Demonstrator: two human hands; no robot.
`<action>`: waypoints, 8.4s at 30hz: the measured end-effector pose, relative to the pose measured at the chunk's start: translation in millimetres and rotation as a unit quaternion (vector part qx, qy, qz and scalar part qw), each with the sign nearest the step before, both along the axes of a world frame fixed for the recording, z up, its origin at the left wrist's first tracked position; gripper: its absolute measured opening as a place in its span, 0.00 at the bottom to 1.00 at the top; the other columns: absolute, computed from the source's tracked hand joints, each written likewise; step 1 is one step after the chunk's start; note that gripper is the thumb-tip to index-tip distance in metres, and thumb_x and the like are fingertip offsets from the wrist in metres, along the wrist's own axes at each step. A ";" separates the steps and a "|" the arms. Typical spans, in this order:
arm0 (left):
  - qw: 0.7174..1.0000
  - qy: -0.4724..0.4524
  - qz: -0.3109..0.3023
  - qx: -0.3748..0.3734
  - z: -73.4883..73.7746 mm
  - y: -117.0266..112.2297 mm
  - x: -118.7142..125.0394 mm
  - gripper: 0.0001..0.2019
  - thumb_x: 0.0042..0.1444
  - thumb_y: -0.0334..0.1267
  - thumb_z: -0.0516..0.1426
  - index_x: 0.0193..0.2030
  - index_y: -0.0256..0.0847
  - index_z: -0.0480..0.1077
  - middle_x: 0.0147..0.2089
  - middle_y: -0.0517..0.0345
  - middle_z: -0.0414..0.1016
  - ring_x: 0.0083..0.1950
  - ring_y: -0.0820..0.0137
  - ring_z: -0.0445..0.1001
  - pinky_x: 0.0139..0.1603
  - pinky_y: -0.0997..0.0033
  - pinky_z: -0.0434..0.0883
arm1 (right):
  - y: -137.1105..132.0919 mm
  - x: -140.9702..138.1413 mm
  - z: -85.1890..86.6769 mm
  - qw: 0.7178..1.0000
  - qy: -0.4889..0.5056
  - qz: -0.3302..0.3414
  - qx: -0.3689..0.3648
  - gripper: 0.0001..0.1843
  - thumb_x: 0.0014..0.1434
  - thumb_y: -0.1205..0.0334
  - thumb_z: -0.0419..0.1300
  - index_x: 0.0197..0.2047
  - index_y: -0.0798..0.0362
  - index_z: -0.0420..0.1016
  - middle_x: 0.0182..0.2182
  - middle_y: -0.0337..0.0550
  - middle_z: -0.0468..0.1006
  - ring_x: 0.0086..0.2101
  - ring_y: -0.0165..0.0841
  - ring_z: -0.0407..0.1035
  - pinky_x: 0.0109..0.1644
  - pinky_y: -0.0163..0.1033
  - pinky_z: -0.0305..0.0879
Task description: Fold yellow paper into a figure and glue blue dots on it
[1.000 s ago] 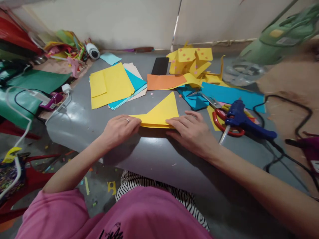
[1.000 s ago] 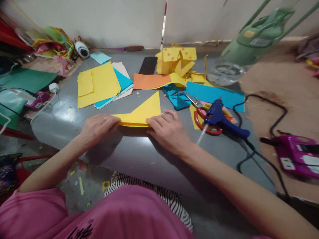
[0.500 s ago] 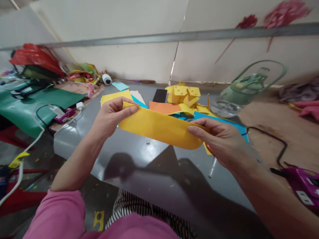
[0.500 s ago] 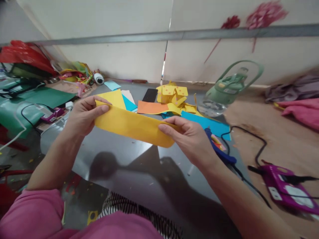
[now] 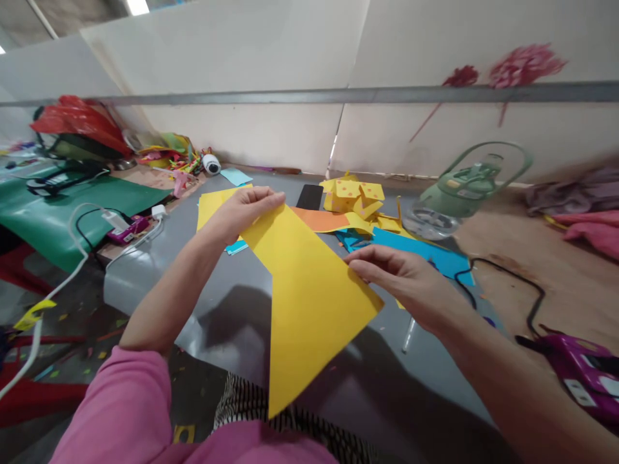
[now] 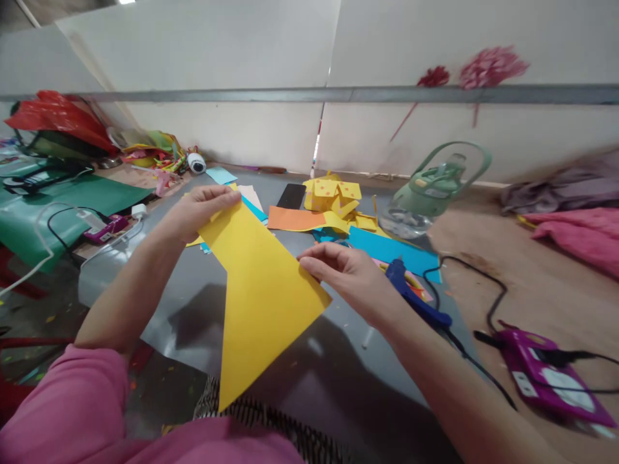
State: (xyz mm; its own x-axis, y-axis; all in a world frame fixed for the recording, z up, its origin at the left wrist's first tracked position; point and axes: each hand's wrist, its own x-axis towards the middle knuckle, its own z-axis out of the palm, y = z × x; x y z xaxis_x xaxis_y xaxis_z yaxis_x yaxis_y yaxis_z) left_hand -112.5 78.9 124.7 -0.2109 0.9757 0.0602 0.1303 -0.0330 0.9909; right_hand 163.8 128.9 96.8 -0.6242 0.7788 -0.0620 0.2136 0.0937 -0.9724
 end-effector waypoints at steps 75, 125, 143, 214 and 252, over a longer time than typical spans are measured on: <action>0.994 -0.054 0.090 -0.001 -59.4 15.4 -43.6 0.08 0.58 0.40 0.62 0.39 0.37 0.75 0.33 0.57 0.82 0.32 0.77 0.79 0.36 0.80 0.74 | 7.8 5.6 20.8 0.968 0.005 -0.130 0.214 0.16 0.58 0.45 0.67 0.33 0.50 0.78 0.30 0.39 0.77 0.31 0.31 0.69 0.34 0.38 0.64; 0.930 -0.149 -0.264 -0.210 -29.8 26.1 49.2 0.24 0.41 0.42 0.74 0.47 0.45 0.78 0.41 0.54 0.85 0.36 0.63 0.83 0.38 0.66 0.79 | -12.2 12.8 -49.8 0.950 0.189 0.038 -0.248 0.45 0.52 0.32 0.67 0.66 0.45 0.66 0.57 0.51 0.76 0.52 0.39 0.73 0.51 0.44 0.74; 0.938 -0.171 -0.258 -0.157 -54.2 33.4 51.2 0.31 0.42 0.48 0.74 0.55 0.48 0.76 0.39 0.56 0.84 0.35 0.64 0.83 0.32 0.73 0.78 | -21.8 1.3 -61.3 0.944 0.171 0.060 -0.276 0.38 0.49 0.41 0.73 0.59 0.49 0.72 0.51 0.49 0.81 0.48 0.39 0.77 0.52 0.44 0.73; 0.803 0.501 -0.059 0.317 22.0 6.6 53.9 0.09 0.64 0.37 0.57 0.32 0.46 0.76 0.29 0.65 0.81 0.32 0.71 0.77 0.66 0.50 0.65 | 3.6 5.1 74.2 0.765 -0.246 -0.027 0.594 0.09 0.62 0.63 0.54 0.31 0.49 0.73 0.30 0.41 0.81 0.34 0.38 0.71 0.48 0.48 0.56; 0.939 0.281 -0.111 0.164 -21.4 -8.2 33.4 0.15 0.60 0.54 0.61 0.34 0.44 0.79 0.30 0.61 0.80 0.31 0.69 0.77 0.41 0.67 0.76 | -0.6 25.8 41.3 0.928 -0.046 -0.160 0.333 0.16 0.66 0.47 0.59 0.35 0.48 0.78 0.29 0.40 0.77 0.33 0.36 0.72 0.38 0.42 0.69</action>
State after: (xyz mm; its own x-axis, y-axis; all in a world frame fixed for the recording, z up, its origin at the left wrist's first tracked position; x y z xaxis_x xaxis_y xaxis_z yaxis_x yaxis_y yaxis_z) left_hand -79.2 70.7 103.3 0.1509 0.9018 0.4050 0.5827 -0.4121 0.7005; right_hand 189.6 128.3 138.2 -0.3706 0.8082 0.4576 0.4125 0.5847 -0.6985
